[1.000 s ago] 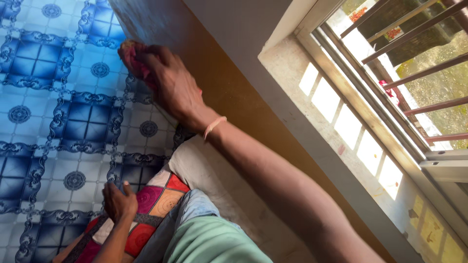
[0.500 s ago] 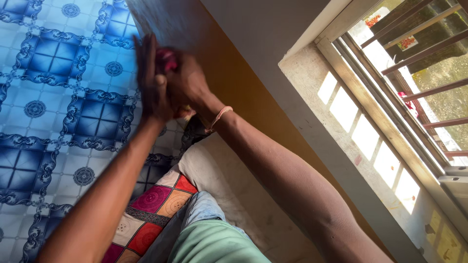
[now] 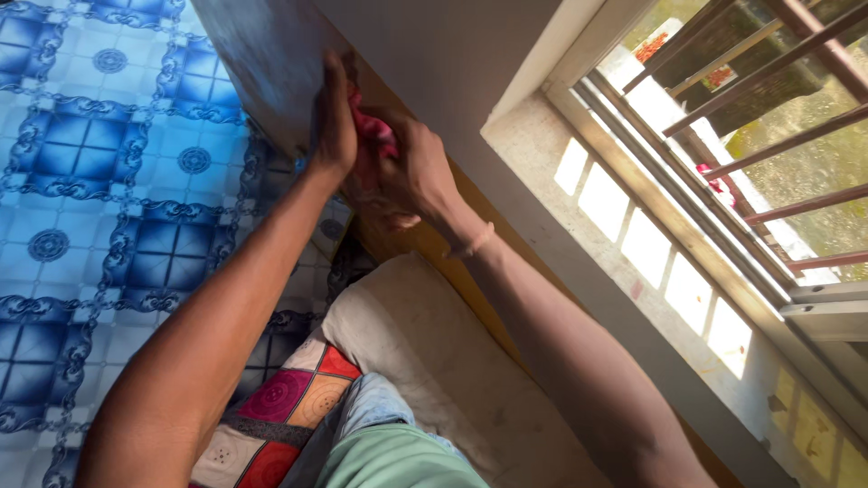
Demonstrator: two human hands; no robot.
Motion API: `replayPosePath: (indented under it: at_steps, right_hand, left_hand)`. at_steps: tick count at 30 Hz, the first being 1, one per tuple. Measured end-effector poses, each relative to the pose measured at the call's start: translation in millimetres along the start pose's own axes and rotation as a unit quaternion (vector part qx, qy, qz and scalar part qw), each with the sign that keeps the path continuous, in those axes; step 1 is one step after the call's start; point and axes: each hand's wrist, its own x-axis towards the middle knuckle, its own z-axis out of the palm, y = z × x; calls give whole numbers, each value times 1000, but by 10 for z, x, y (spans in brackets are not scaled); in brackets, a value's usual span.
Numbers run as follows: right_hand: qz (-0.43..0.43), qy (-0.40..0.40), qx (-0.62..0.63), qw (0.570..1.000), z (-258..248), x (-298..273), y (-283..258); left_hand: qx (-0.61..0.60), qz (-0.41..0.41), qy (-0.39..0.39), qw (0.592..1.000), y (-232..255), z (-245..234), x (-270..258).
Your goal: The person cleans a glass window pane and its frame using a cloth, wiping the glass and the lower edges of the track.
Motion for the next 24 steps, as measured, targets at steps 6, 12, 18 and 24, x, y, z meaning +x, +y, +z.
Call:
replayPosePath:
  at_steps: [6,12,18,24]
  right_hand:
    - [87,193,-191,959,-1196,-609,-156]
    - [78,146,-396,903,-1296,-493,252]
    - [77,78,-312,944,-1430,-411,366]
    - [56,132,-446,884,-1204,-298,402]
  left_hand:
    - [162,28,16,986,205,667,-394]
    - [423,214,-85,876,530,1529,-924]
    - [429,227,-97,869,388,1492,-943]
    - [439,197,-76,873,343,1344,-957]
